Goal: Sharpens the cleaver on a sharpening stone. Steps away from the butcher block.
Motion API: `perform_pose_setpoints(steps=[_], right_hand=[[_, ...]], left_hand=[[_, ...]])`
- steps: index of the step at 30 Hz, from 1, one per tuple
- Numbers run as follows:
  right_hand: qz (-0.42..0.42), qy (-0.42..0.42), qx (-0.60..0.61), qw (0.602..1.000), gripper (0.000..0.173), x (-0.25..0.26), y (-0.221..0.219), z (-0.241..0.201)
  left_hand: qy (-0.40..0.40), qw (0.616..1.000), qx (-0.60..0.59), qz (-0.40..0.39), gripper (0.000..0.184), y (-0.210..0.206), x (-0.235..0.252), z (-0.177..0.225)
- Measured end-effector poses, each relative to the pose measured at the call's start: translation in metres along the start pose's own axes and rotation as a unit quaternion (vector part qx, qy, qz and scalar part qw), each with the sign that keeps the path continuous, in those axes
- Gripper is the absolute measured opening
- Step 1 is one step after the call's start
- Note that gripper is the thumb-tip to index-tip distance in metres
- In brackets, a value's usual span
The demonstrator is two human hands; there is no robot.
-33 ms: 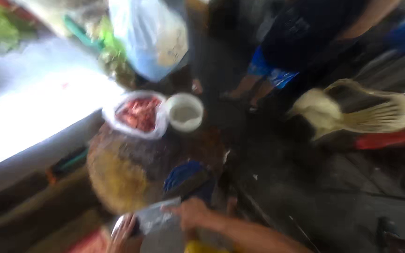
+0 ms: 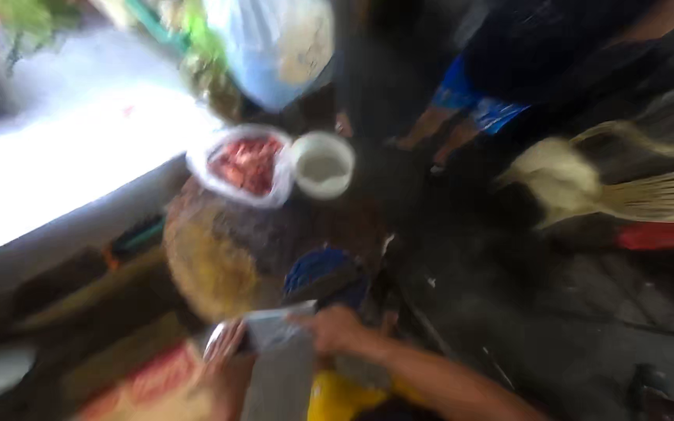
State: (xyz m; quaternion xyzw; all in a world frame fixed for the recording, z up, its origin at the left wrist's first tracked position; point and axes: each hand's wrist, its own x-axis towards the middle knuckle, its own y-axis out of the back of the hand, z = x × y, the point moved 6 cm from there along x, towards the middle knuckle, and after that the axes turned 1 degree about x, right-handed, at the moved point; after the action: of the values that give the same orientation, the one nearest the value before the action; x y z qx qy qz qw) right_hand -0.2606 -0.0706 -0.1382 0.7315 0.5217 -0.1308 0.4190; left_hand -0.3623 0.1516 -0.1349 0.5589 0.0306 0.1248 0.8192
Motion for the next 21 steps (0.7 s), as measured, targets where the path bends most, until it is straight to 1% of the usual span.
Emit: perform_pose_setpoints(steps=[1,2,5,6,7,8,9,10,11,13,14,15,16,17,18,19,21], right_hand=[[0.002,-0.032,-0.002,0.999,0.082,-0.016,0.005,0.021],[0.026,-0.071,-0.010,0.997,0.080,-0.038,0.017,0.055],[0.100,-0.215,-0.063,0.969,0.080,-0.126,0.040,0.168],[0.129,-0.242,-0.080,0.958,0.081,-0.148,0.052,0.192],[0.141,-0.255,-0.095,0.952,0.081,-0.159,0.060,0.202],[0.139,-0.248,-0.102,0.953,0.080,-0.157,0.063,0.196],[0.113,-0.231,-0.098,0.961,0.079,-0.140,0.063,0.176],[0.070,-0.204,-0.084,0.973,0.078,-0.112,0.055,0.145],[0.028,-0.166,-0.069,0.983,0.079,-0.076,0.043,0.108],[-0.022,-0.070,-0.058,0.996,0.079,-0.006,0.012,0.033],[-0.034,-0.026,-0.066,0.997,0.081,0.017,-0.003,0.004],[-0.038,0.004,-0.073,0.997,0.081,0.028,-0.011,-0.011],[-0.032,0.012,-0.072,0.997,0.081,0.028,-0.011,-0.010],[-0.012,0.000,-0.061,0.998,0.080,0.016,-0.007,0.005],[0.017,-0.033,-0.049,0.998,0.078,-0.007,0.001,0.035],[0.052,-0.079,-0.049,0.994,0.078,-0.038,0.008,0.073],[0.121,-0.181,-0.068,0.974,0.078,-0.110,0.026,0.152]], left_hand=[[-0.004,1.000,-0.006,0.001,0.045,-0.004,0.011,0.029],[-0.016,0.999,-0.028,-0.002,0.045,-0.020,0.024,0.066],[-0.089,0.985,-0.150,-0.013,0.047,-0.090,0.049,0.190],[-0.113,0.976,-0.185,-0.006,0.046,-0.108,0.059,0.222],[-0.120,0.972,-0.203,-0.019,0.049,-0.121,0.065,0.239],[-0.114,0.970,-0.209,-0.041,0.053,-0.124,0.065,0.235],[-0.096,0.975,-0.194,-0.058,0.056,-0.119,0.062,0.212],[-0.069,0.982,-0.165,-0.064,0.056,-0.105,0.054,0.171],[-0.039,0.990,-0.131,-0.047,0.054,-0.082,0.044,0.121],[0.020,0.999,-0.040,-0.031,0.052,-0.030,0.023,0.023],[0.047,0.998,-0.012,-0.033,0.052,-0.011,0.011,-0.009],[0.065,0.998,0.000,-0.027,0.052,0.000,0.004,-0.025],[0.069,0.997,0.007,-0.020,0.052,0.003,0.005,-0.023],[0.063,0.998,0.004,-0.020,0.053,0.000,0.011,-0.003],[0.044,0.999,-0.012,-0.019,0.053,-0.011,0.020,0.031],[0.013,0.999,-0.035,-0.012,0.051,-0.029,0.028,0.073],[-0.064,0.991,-0.115,0.002,0.045,-0.081,0.041,0.162]])
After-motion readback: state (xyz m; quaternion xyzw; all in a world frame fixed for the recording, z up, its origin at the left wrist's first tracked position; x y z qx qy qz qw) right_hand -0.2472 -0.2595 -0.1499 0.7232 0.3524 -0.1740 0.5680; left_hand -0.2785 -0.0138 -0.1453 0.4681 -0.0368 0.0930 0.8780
